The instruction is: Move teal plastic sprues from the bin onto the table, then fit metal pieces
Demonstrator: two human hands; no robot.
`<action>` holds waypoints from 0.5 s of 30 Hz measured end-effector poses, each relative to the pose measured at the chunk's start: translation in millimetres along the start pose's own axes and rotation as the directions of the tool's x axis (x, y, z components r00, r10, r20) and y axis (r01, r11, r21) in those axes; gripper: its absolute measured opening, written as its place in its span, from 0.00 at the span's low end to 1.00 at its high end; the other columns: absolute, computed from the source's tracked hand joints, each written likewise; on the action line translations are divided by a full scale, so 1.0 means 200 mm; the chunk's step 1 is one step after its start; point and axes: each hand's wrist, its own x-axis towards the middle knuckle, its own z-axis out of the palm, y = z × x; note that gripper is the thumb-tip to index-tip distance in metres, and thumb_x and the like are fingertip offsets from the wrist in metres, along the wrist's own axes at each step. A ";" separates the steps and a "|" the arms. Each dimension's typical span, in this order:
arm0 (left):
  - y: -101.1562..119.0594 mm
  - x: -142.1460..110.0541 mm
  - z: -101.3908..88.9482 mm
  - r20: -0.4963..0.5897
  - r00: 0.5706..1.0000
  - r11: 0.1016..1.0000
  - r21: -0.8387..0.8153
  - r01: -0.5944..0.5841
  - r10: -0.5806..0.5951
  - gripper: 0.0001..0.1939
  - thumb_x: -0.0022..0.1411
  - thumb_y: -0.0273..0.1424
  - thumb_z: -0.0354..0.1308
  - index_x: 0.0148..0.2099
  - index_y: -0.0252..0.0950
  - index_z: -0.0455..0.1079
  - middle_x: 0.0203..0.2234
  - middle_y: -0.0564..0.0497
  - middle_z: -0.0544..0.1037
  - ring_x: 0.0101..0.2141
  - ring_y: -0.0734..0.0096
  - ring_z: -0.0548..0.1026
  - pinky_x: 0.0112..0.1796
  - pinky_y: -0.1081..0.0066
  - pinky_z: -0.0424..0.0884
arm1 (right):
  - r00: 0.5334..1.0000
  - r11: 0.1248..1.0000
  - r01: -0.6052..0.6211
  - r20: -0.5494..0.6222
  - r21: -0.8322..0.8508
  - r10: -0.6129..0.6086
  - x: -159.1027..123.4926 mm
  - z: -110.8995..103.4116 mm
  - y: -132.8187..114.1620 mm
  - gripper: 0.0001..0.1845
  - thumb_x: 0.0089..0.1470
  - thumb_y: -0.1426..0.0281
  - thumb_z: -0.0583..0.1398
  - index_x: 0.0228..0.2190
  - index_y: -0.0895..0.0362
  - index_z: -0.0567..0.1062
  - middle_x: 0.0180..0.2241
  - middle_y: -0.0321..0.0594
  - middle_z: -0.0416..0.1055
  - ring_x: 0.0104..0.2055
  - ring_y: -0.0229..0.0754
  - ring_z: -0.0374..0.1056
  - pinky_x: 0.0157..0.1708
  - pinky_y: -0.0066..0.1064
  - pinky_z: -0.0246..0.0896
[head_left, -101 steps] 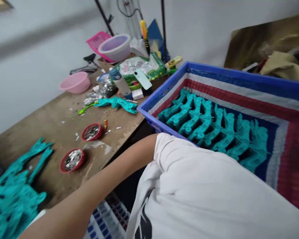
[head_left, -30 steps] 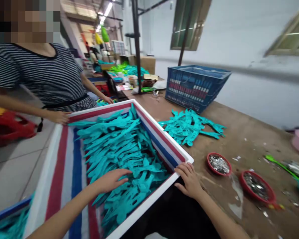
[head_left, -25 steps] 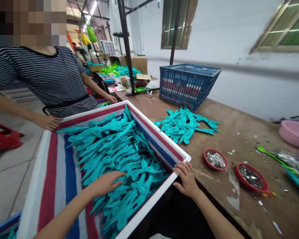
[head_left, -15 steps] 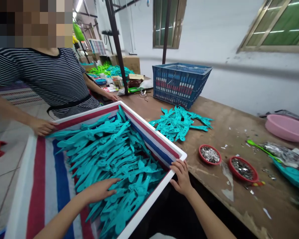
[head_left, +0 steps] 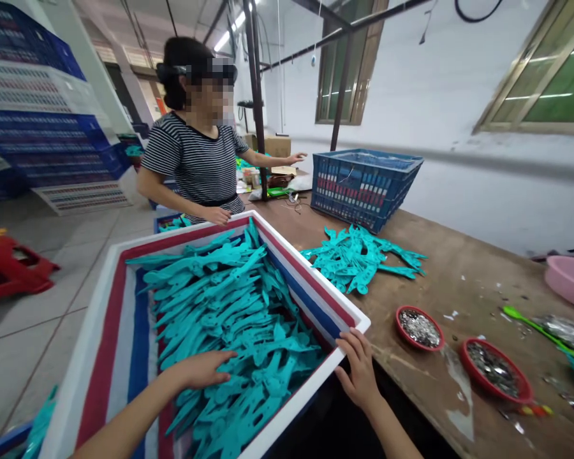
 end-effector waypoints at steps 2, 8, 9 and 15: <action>-0.01 0.01 0.00 0.032 0.999 1.000 -0.021 0.022 -0.021 0.50 0.70 0.50 0.60 0.87 0.32 0.68 0.78 0.34 0.75 0.76 0.39 0.76 0.76 0.49 0.72 | 1.000 1.000 0.007 0.001 0.005 -0.007 0.00 0.00 0.00 0.26 0.80 0.54 0.59 0.69 0.51 0.77 0.66 0.51 0.79 0.76 0.64 0.67 0.69 0.56 0.71; -0.03 0.03 0.02 0.086 0.996 1.000 -0.020 0.014 -0.013 0.52 0.71 0.50 0.57 0.89 0.29 0.64 0.78 0.33 0.74 0.77 0.43 0.75 0.76 0.52 0.71 | 1.000 1.000 -0.018 0.002 0.013 0.018 0.00 0.00 -0.01 0.25 0.78 0.59 0.60 0.70 0.51 0.77 0.67 0.51 0.78 0.76 0.65 0.68 0.69 0.59 0.74; -0.04 0.03 0.02 0.090 0.996 1.000 -0.022 0.019 -0.016 0.52 0.71 0.50 0.57 0.89 0.29 0.63 0.78 0.32 0.74 0.77 0.42 0.75 0.76 0.51 0.71 | 1.000 1.000 -0.019 0.002 0.013 0.019 0.00 0.00 -0.01 0.25 0.78 0.60 0.60 0.69 0.51 0.77 0.67 0.51 0.79 0.76 0.65 0.68 0.68 0.59 0.74; -0.06 0.04 0.03 0.100 0.994 0.999 -0.020 0.037 -0.035 0.52 0.70 0.50 0.57 0.89 0.30 0.64 0.79 0.33 0.73 0.77 0.43 0.75 0.77 0.53 0.70 | 0.999 0.998 -0.048 -0.007 0.042 0.049 0.00 0.01 -0.02 0.26 0.74 0.64 0.61 0.69 0.49 0.77 0.66 0.51 0.79 0.75 0.65 0.70 0.69 0.59 0.75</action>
